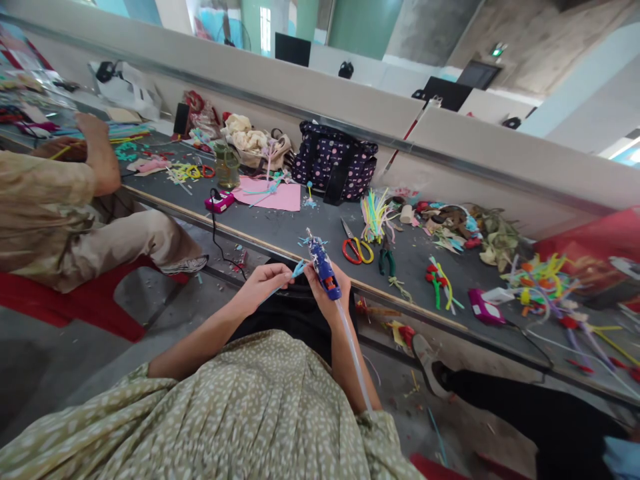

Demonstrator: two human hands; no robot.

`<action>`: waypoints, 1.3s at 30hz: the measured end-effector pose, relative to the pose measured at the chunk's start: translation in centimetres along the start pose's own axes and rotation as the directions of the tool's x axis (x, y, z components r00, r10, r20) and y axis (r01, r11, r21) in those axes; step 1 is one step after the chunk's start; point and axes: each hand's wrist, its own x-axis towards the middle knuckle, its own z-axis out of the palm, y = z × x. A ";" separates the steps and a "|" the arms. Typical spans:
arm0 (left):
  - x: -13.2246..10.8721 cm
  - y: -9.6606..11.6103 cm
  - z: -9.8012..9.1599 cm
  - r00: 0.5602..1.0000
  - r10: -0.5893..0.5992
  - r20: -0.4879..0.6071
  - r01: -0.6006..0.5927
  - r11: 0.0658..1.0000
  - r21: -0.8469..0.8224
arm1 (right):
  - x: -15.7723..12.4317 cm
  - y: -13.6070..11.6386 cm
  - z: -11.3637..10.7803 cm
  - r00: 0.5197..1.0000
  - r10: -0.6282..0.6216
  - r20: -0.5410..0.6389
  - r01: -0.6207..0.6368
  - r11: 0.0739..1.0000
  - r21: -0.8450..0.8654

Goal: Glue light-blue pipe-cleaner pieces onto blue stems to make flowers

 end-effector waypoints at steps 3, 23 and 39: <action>0.0 -0.1 -0.1 0.999 0.031 0.014 -0.032 0.997 0.074 | -0.1 0.0 -0.1 1.000 -0.008 -0.006 0.007 1.000 -0.023; 0.1 -0.8 -0.3 0.997 0.075 -0.030 -0.075 0.997 0.024 | 0.2 0.2 0.1 0.999 -0.043 -0.015 0.042 0.997 -0.064; 1.4 -0.6 -0.7 0.972 -0.117 -0.206 0.027 0.919 -0.394 | -1.2 -0.2 0.2 0.990 0.133 0.043 -0.140 0.952 0.272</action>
